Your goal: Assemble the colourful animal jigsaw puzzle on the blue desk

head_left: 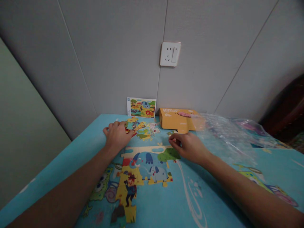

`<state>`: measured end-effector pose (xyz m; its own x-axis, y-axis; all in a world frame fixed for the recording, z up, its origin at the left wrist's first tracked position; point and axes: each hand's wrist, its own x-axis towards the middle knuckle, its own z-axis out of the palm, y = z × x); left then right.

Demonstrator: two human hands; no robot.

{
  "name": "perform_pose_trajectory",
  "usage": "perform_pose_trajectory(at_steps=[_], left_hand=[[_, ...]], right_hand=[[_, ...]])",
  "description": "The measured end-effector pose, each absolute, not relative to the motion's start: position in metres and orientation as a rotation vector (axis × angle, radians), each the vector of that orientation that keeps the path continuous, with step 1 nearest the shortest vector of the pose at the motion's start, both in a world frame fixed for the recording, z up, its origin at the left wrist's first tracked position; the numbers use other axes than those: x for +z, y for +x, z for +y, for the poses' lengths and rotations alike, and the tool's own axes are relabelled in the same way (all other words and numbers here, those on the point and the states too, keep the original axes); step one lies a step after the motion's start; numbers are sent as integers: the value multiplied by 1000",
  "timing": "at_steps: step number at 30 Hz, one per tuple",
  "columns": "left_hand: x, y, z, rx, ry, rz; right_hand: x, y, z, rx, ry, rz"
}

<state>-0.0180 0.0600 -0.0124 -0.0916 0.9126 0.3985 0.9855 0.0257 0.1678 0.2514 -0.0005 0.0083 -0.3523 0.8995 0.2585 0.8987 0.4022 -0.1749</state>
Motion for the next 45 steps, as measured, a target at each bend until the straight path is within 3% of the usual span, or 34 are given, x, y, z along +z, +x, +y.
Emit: perform_pose_trajectory(at_steps=[12,20,28,40,45], left_hand=[[-9,-11,54,-864,-2007,-1874],[-3,-6,38,-1265,-2540,-1118],[-5,-1,25,-1104,-2882,-856],[-10,4,24,-823,-3000,-858],[-13,3,26,-910,-2980,-1011]], right_hand=[[11,251,-3,-17,-1596,-2322],[7,244,-6,272,-1493,-2136],[-1,237,-9,592,-1318,-2011],[1,227,-18,615,-1223,-2133],[-1,225,-19,636,-1178,-2183]])
